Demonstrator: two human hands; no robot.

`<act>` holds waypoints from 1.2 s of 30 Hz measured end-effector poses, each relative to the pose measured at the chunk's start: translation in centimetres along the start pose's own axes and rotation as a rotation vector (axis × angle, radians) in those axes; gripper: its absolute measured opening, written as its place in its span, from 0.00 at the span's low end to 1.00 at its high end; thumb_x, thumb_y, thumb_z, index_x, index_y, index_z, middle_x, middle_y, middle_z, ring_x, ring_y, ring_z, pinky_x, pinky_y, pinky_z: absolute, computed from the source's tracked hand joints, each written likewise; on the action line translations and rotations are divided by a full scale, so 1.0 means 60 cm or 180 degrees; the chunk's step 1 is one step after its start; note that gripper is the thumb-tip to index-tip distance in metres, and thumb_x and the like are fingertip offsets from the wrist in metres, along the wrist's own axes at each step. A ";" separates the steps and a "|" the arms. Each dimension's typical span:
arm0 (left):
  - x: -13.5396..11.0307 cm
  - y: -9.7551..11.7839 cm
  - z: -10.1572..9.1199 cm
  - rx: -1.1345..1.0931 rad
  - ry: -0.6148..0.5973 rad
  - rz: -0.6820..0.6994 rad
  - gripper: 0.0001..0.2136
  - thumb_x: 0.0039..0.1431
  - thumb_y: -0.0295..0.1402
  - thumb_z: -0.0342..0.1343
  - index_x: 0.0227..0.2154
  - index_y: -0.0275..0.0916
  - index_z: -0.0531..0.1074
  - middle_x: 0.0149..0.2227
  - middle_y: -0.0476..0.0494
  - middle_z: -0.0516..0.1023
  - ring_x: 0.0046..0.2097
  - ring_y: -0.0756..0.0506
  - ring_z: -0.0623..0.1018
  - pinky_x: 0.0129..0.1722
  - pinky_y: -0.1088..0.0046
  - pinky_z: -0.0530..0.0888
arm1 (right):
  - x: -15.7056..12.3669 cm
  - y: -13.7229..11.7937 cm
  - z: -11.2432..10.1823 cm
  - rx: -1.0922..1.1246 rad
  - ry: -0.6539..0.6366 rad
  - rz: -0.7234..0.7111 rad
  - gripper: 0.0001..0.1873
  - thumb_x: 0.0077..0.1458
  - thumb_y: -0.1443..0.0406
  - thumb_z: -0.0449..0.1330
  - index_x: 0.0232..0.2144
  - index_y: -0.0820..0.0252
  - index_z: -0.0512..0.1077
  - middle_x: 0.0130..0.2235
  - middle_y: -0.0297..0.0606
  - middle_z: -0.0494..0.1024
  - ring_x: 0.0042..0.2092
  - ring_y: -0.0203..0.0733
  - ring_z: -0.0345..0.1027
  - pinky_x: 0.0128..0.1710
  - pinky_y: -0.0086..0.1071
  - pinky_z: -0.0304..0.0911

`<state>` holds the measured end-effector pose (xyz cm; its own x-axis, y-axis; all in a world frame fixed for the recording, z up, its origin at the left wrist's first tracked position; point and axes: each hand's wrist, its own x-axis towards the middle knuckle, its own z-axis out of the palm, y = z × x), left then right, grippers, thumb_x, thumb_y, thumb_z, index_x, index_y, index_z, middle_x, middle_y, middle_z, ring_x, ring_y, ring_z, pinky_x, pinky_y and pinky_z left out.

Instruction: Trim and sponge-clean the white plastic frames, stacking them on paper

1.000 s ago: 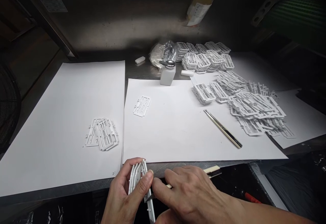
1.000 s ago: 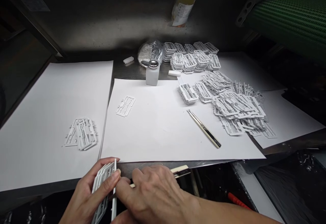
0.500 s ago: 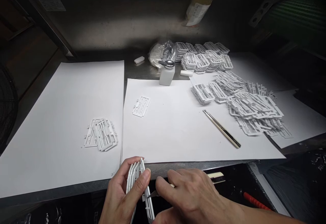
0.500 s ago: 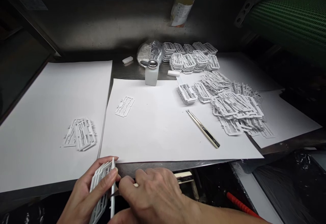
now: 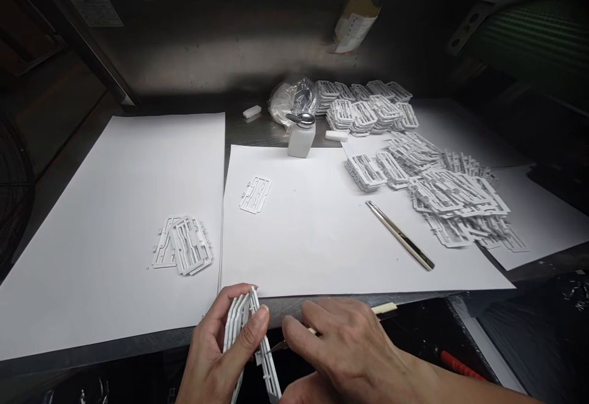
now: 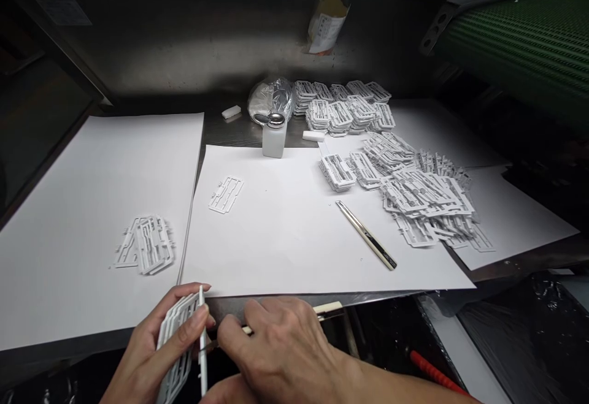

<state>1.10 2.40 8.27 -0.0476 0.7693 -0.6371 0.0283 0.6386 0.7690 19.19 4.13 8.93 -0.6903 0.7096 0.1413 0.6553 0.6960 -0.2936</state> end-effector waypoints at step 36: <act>-0.013 -0.003 0.008 0.0017 0.0094 0.0155 0.24 0.44 0.52 0.61 0.41 0.42 0.71 0.27 0.50 0.75 0.27 0.48 0.72 0.27 0.73 0.65 | -0.014 0.010 -0.040 0.0732 -0.0873 0.0059 0.15 0.66 0.60 0.47 0.37 0.54 0.73 0.26 0.31 0.72 0.25 0.36 0.67 0.26 0.27 0.59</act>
<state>1.59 1.71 8.63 -0.0755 0.7987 -0.5970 0.0366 0.6005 0.7988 20.88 4.21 10.89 -0.7560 0.6442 -0.1158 0.6038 0.6181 -0.5034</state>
